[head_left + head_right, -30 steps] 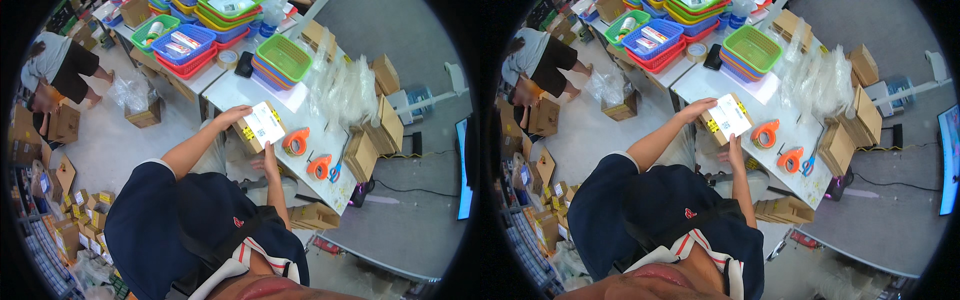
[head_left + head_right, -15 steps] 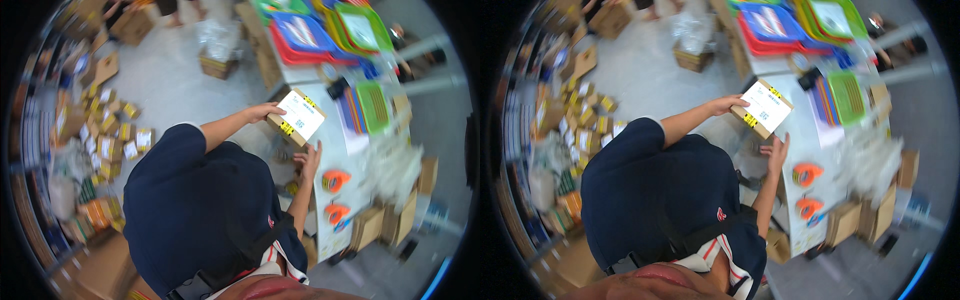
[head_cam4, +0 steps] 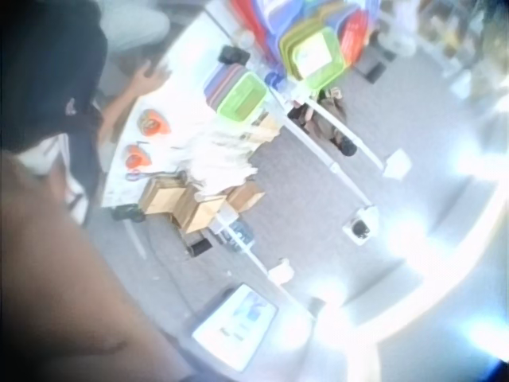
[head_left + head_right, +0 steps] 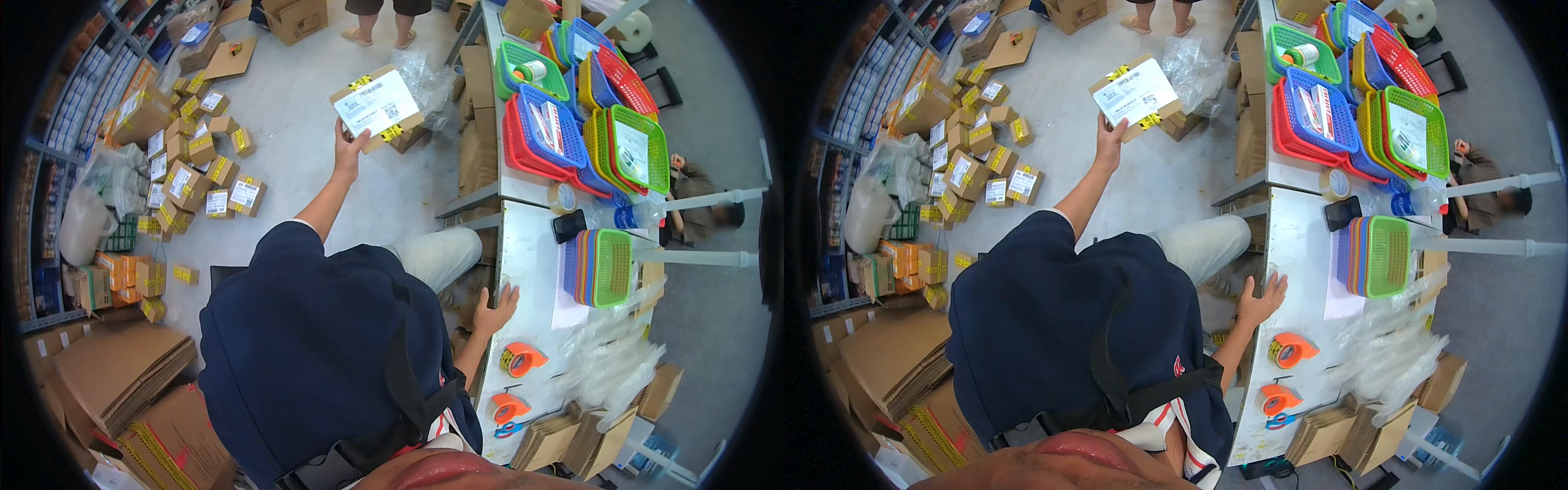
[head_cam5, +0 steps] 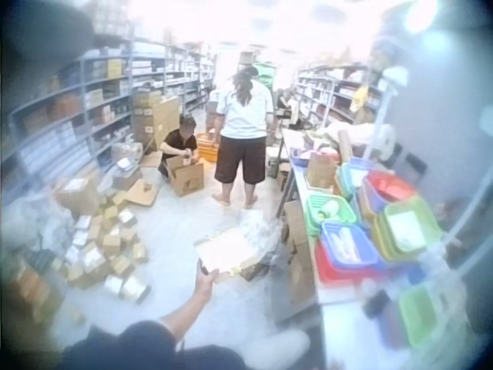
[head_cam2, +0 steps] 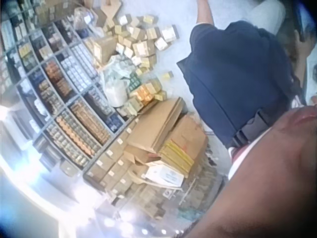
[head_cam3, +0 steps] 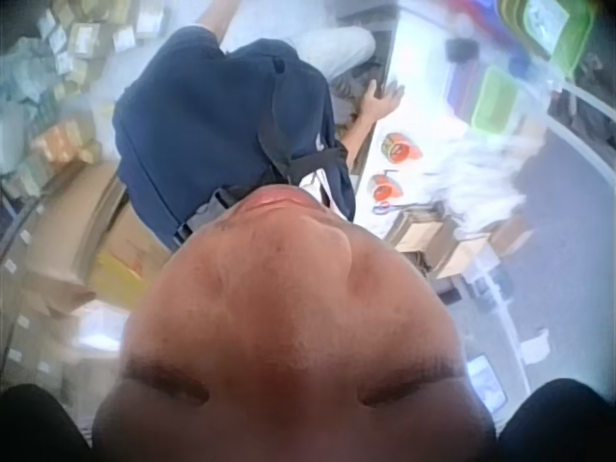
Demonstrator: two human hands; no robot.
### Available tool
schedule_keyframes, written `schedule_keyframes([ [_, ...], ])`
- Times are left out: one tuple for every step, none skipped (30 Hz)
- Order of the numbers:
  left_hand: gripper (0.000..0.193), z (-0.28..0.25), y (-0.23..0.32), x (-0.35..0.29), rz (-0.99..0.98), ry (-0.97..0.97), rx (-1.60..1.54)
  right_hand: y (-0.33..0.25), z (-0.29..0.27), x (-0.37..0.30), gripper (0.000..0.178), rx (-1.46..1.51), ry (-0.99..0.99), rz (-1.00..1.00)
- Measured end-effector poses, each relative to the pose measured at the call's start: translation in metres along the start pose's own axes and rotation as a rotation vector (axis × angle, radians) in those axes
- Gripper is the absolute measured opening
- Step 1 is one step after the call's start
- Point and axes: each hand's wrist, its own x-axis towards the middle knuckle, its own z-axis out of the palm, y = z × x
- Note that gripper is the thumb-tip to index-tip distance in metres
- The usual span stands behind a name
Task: The person wraps small items in bubble wrap, places them into cardboard boxes, seals the boxes with tape, and affixes shipping labels. The process is repeated for multiple items in a warehouse setting.
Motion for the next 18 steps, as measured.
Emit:
schedule_keyframes([
  [0.101, 0.001, 0.002, 0.004, 0.006, 0.001, -0.012, 0.000, 0.000, 0.001, 0.068, 0.015, 0.000, -0.004],
  [0.097, 0.004, 0.004, 0.006, 0.021, 0.003, -0.028, 0.001, -0.001, 0.000, 0.066, 0.029, -0.002, -0.008],
  [0.095, 0.008, 0.005, 0.007, 0.019, 0.002, -0.051, 0.002, -0.002, -0.001, 0.065, 0.033, -0.007, -0.002],
  [0.093, 0.012, 0.006, 0.008, 0.018, 0.002, -0.075, 0.002, -0.002, -0.003, 0.064, 0.037, -0.011, 0.003],
  [0.092, 0.016, 0.007, 0.008, 0.019, 0.006, -0.102, 0.003, -0.004, -0.002, 0.063, 0.039, -0.017, 0.003],
  [0.090, 0.020, 0.007, 0.009, 0.018, 0.002, -0.123, 0.003, -0.004, -0.003, 0.063, 0.044, -0.017, 0.011],
  [0.089, 0.024, 0.008, 0.009, 0.018, -0.002, -0.144, 0.001, -0.003, -0.006, 0.063, 0.049, -0.016, 0.018],
  [0.087, 0.027, 0.007, 0.009, 0.018, -0.003, -0.165, 0.000, -0.003, -0.007, 0.062, 0.054, -0.018, 0.025],
  [0.086, 0.029, 0.006, 0.009, 0.015, -0.005, -0.171, 0.001, -0.004, -0.007, 0.062, 0.055, -0.018, 0.022],
  [0.086, 0.031, 0.006, 0.009, 0.013, -0.008, -0.177, 0.001, -0.004, -0.007, 0.061, 0.056, -0.018, 0.019],
  [0.085, 0.033, 0.006, 0.009, 0.010, -0.011, -0.180, 0.001, -0.004, -0.007, 0.061, 0.059, -0.020, 0.019],
  [0.085, 0.035, 0.005, 0.008, 0.003, -0.014, -0.188, 0.001, -0.005, -0.007, 0.061, 0.058, -0.021, 0.018],
  [0.085, 0.037, 0.004, 0.007, -0.004, -0.016, -0.195, 0.002, -0.006, -0.006, 0.060, 0.058, -0.023, 0.018],
  [0.084, 0.036, 0.005, 0.006, -0.007, -0.017, -0.197, 0.002, -0.003, -0.005, 0.059, 0.064, -0.028, 0.016],
  [0.085, 0.037, 0.005, 0.005, -0.015, -0.022, -0.216, 0.004, -0.002, -0.005, 0.059, 0.059, -0.029, 0.012],
  [0.086, 0.038, 0.003, 0.003, -0.023, -0.026, -0.236, 0.006, -0.004, -0.006, 0.059, 0.056, -0.031, 0.007],
  [0.086, 0.037, 0.000, 0.003, -0.026, -0.025, -0.253, 0.007, -0.002, -0.006, 0.059, 0.055, -0.035, -0.001],
  [0.080, 0.030, -0.009, 0.005, 0.008, -0.049, -0.214, 0.006, -0.002, -0.003, 0.059, 0.065, -0.041, 0.008],
])
